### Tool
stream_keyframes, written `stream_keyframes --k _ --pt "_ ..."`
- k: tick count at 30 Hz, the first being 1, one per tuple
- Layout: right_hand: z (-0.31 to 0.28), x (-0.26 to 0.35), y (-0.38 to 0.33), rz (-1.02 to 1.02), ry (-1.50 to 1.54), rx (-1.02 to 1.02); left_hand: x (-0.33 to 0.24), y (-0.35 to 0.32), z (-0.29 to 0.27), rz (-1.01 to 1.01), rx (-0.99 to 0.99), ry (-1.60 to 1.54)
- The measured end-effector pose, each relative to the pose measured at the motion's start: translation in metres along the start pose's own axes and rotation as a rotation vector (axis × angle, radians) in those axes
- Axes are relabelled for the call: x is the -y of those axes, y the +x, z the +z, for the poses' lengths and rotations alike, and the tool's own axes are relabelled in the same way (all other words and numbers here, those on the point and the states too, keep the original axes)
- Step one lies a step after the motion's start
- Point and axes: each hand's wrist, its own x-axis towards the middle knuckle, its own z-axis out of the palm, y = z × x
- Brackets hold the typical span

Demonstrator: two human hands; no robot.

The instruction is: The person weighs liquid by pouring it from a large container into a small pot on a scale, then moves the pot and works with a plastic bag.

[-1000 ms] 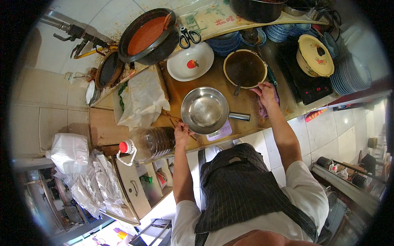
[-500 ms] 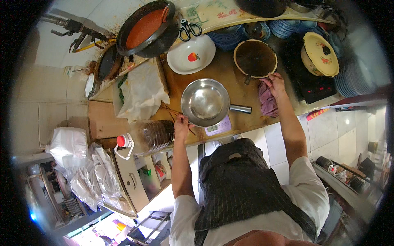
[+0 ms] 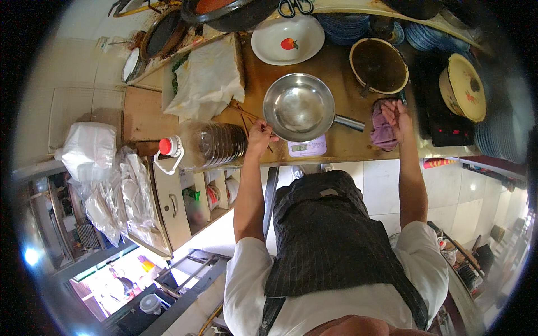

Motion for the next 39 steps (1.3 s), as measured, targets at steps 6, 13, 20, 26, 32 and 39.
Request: stream_keyframes --k 6,13,20,26,32,39 --pt "0.006 -0.037 -0.053 0.137 -0.026 0.118 0.026 0.006 -0.007 -0.012 0.093 -0.02" --pt "0.022 -0.08 -0.092 0.143 -0.037 0.075 0.029 0.0 -0.008 -0.042 0.107 -0.116" --pt "0.038 -0.149 -0.126 0.086 -0.411 0.17 0.02 -0.011 -0.01 0.023 0.061 -0.19" --pt "0.07 -0.198 -0.131 -0.247 -0.682 0.158 0.028 -0.002 -0.014 0.02 0.078 -0.013" --pt "0.082 -0.201 -0.132 -0.657 -1.321 0.121 0.037 0.009 -0.007 0.082 0.028 0.191" --pt "0.094 -0.195 -0.152 -0.673 -1.694 0.181 0.027 -0.006 -0.005 0.089 -0.009 0.12"
